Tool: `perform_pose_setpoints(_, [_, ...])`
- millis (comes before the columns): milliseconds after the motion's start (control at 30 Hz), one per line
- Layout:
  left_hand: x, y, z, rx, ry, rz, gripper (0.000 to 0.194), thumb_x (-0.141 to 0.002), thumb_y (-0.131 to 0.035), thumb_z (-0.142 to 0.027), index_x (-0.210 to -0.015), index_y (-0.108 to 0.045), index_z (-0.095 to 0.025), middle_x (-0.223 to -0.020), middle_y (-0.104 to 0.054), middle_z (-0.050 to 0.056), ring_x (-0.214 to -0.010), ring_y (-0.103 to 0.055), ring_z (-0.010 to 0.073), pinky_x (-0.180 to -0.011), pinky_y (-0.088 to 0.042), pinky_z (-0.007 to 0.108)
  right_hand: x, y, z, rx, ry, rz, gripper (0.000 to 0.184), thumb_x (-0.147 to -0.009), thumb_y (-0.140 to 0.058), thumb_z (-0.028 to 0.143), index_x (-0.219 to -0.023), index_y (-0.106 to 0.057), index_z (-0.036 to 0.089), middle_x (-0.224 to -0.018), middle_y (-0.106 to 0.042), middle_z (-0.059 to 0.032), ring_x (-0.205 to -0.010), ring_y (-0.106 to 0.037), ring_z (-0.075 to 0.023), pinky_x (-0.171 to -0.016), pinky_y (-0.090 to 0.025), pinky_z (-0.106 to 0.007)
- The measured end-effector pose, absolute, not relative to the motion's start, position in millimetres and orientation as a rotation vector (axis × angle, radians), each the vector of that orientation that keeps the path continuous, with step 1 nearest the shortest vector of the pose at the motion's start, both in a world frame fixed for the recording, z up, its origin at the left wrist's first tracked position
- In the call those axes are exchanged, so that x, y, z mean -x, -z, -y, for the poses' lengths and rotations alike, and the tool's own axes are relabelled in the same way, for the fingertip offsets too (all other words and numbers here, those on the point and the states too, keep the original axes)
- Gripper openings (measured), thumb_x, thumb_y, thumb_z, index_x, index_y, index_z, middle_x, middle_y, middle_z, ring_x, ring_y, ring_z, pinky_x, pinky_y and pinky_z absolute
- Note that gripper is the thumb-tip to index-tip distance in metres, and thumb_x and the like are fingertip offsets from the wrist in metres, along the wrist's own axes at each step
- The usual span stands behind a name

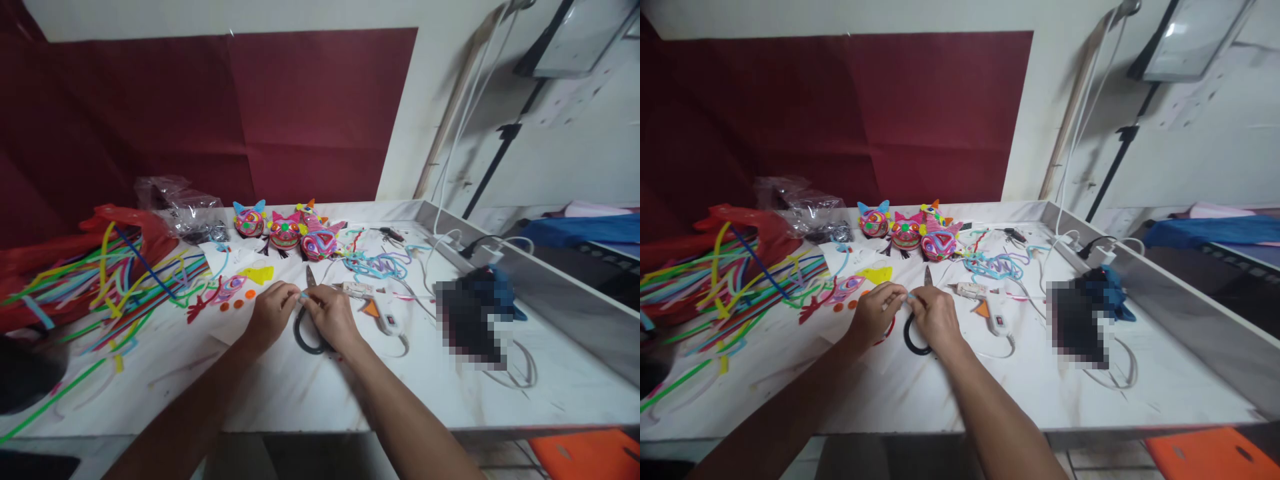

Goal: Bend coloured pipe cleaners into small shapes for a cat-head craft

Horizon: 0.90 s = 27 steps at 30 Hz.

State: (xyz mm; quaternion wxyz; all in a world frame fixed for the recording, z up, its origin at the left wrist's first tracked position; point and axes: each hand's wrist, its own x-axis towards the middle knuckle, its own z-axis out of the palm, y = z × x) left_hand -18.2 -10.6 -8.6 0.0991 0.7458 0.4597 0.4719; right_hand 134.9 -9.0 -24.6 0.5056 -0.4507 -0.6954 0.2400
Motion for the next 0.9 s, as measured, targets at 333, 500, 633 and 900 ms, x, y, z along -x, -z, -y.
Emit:
perform_pose_setpoints(333, [20, 12, 11, -2.092, -1.318, -1.421, 0.016, -0.082, -0.054, -0.026, -0.075, -0.067, -0.02, -0.064, -0.067, 0.0, -0.06, -0.064, 0.0145, -0.055, -0.05, 0.022, -137, 17, 13, 1.204, -0.734, 1.563, 0.017, -0.077, -0.065, 0.028, -0.065, -0.072, 0.018, -0.053, -0.063, 0.001, -0.051, -0.054, -0.0139, -0.052, -0.037, -0.024])
perform_pose_setpoints(500, [12, 14, 13, -1.799, -1.349, -1.415, 0.014, -0.079, -0.058, -0.029, -0.074, -0.067, -0.019, -0.054, -0.064, -0.002, -0.049, -0.061, 0.013, -0.049, -0.049, 0.022, -133, 22, 14, 1.152, -0.821, 1.434, 0.017, -0.074, -0.066, 0.031, -0.064, -0.072, 0.018, -0.051, -0.061, 0.0027, -0.049, -0.05, -0.0125, -0.052, -0.037, -0.025])
perform_pose_setpoints(633, [6, 12, 16, -1.533, -1.401, -1.308, 0.02, -0.076, -0.061, -0.035, -0.075, -0.068, -0.016, -0.051, -0.064, 0.0, -0.046, -0.062, 0.0143, -0.049, -0.052, 0.024, -128, 25, 13, 1.11, -0.876, 1.318, 0.016, -0.073, -0.068, 0.032, -0.066, -0.072, 0.018, -0.051, -0.06, 0.0032, -0.047, -0.046, -0.0116, -0.049, -0.035, -0.025])
perform_pose_setpoints(900, [2, 10, 16, -1.362, -1.403, -1.207, 0.024, -0.069, -0.068, -0.037, -0.077, -0.069, -0.014, -0.055, -0.068, 0.002, -0.052, -0.066, 0.0169, -0.054, -0.056, 0.027, -122, 25, 14, 1.001, -1.105, 1.054, 0.015, -0.066, -0.072, 0.032, -0.066, -0.072, 0.017, -0.049, -0.06, 0.0024, -0.043, -0.045, -0.0107, -0.043, -0.034, -0.024])
